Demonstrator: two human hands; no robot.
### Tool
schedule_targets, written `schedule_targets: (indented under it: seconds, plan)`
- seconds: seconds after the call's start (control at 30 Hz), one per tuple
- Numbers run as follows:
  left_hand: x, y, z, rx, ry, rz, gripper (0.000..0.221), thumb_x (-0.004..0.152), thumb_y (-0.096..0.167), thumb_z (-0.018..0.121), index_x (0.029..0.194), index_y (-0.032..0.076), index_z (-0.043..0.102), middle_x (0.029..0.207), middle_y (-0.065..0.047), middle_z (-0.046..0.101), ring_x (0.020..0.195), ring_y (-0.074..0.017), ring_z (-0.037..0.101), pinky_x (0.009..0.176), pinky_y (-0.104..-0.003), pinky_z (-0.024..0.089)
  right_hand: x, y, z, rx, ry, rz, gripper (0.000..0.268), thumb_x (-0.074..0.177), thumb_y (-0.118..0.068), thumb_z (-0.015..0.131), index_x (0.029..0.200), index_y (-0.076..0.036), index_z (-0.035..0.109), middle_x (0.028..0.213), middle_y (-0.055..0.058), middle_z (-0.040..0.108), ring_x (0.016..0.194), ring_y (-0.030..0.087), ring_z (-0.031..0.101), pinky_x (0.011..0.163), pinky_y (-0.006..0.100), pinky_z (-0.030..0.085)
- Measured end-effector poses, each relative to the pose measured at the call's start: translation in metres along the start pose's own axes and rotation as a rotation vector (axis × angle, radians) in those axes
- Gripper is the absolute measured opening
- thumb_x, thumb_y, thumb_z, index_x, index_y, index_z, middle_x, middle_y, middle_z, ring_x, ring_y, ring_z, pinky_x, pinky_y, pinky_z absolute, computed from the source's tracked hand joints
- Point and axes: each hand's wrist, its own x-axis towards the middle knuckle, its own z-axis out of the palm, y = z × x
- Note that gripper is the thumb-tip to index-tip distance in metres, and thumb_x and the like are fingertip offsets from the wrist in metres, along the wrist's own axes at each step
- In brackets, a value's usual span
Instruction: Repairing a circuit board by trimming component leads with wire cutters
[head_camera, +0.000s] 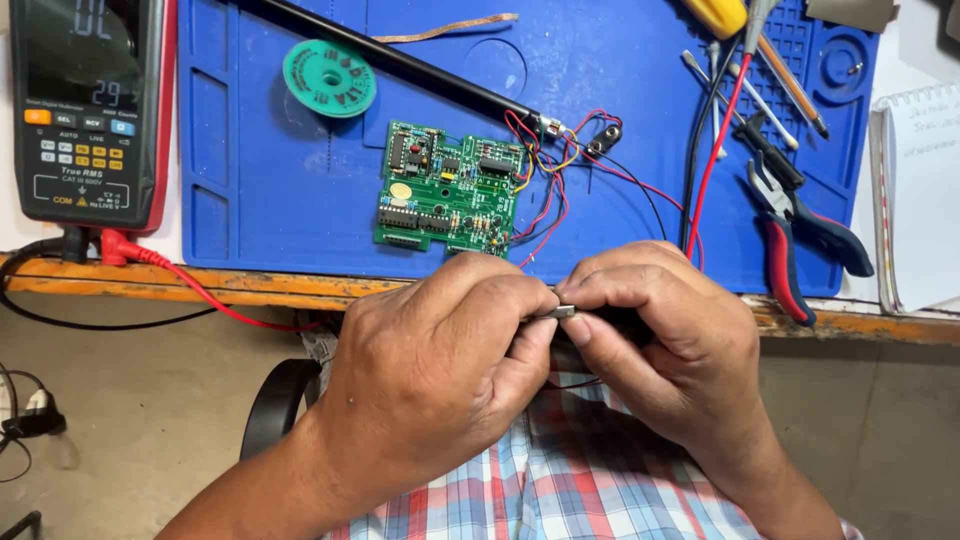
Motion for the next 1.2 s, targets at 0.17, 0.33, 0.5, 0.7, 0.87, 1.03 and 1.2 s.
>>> schedule_targets:
  seconds: [0.17,0.33,0.5,0.7,0.87,1.03,1.2]
  plan:
    - [0.005,-0.005,-0.004,-0.029,-0.041,-0.001,0.007,0.110,0.009,0.082,0.113,0.009,0.076,0.112,-0.006,0.081,0.094,-0.0247,0.080,0.075,-0.042,0.062,0.002,0.001,0.000,-0.008,0.004,-0.002,0.011,0.111,-0.012,0.074,0.111,-0.002,0.077,0.107,0.012,0.085,0.102,0.028,0.084,0.100,0.039,0.064]
    - [0.009,-0.017,-0.029,-0.009,-0.129,0.022,0.006,0.114,0.011,0.082,0.120,0.009,0.081,0.116,-0.008,0.078,0.098,-0.0238,0.079,0.083,-0.039,0.064,-0.011,0.008,-0.008,-0.093,0.000,-0.050,0.021,0.106,-0.013,0.078,0.124,-0.003,0.078,0.121,0.014,0.088,0.107,0.030,0.089,0.109,0.051,0.065]
    - [0.029,-0.042,-0.047,0.157,-0.159,-0.015,0.016,0.109,0.009,0.099,0.118,0.009,0.086,0.111,-0.009,0.077,0.079,-0.0175,0.069,0.064,-0.035,0.059,-0.029,0.034,-0.016,-0.222,0.143,0.013,0.019,0.110,0.001,0.079,0.125,0.012,0.076,0.124,0.028,0.084,0.114,0.041,0.084,0.114,0.056,0.061]
    - [0.052,-0.059,-0.030,0.268,-0.183,-0.029,0.013,0.114,0.011,0.097,0.114,0.018,0.086,0.110,-0.003,0.068,0.089,-0.0262,0.067,0.070,-0.045,0.053,-0.033,0.061,-0.031,-0.253,0.033,-0.053,0.027,0.110,-0.011,0.078,0.132,0.003,0.072,0.129,0.023,0.085,0.116,0.036,0.085,0.113,0.055,0.058]
    - [0.056,-0.064,-0.026,0.224,-0.189,-0.028,0.013,0.111,0.006,0.099,0.116,0.015,0.091,0.107,-0.004,0.069,0.087,-0.0230,0.066,0.071,-0.041,0.052,-0.038,0.066,-0.032,-0.251,-0.004,-0.025,0.029,0.106,-0.018,0.078,0.131,-0.003,0.072,0.128,0.018,0.086,0.118,0.032,0.088,0.116,0.054,0.058]
    - [0.052,-0.068,-0.023,0.210,-0.190,0.005,0.020,0.113,0.003,0.103,0.114,0.014,0.086,0.109,-0.006,0.069,0.085,-0.0240,0.065,0.070,-0.040,0.050,-0.039,0.070,-0.033,-0.229,-0.009,-0.038,0.033,0.104,-0.022,0.078,0.130,-0.003,0.073,0.127,0.018,0.085,0.119,0.033,0.088,0.115,0.054,0.057]
    - [0.050,-0.066,-0.023,0.207,-0.196,0.015,0.020,0.116,0.004,0.101,0.120,0.013,0.084,0.111,-0.008,0.072,0.087,-0.0258,0.068,0.073,-0.041,0.052,-0.033,0.066,-0.033,-0.227,-0.024,-0.039,0.032,0.102,-0.023,0.078,0.128,-0.004,0.074,0.125,0.015,0.086,0.116,0.032,0.089,0.110,0.053,0.060]
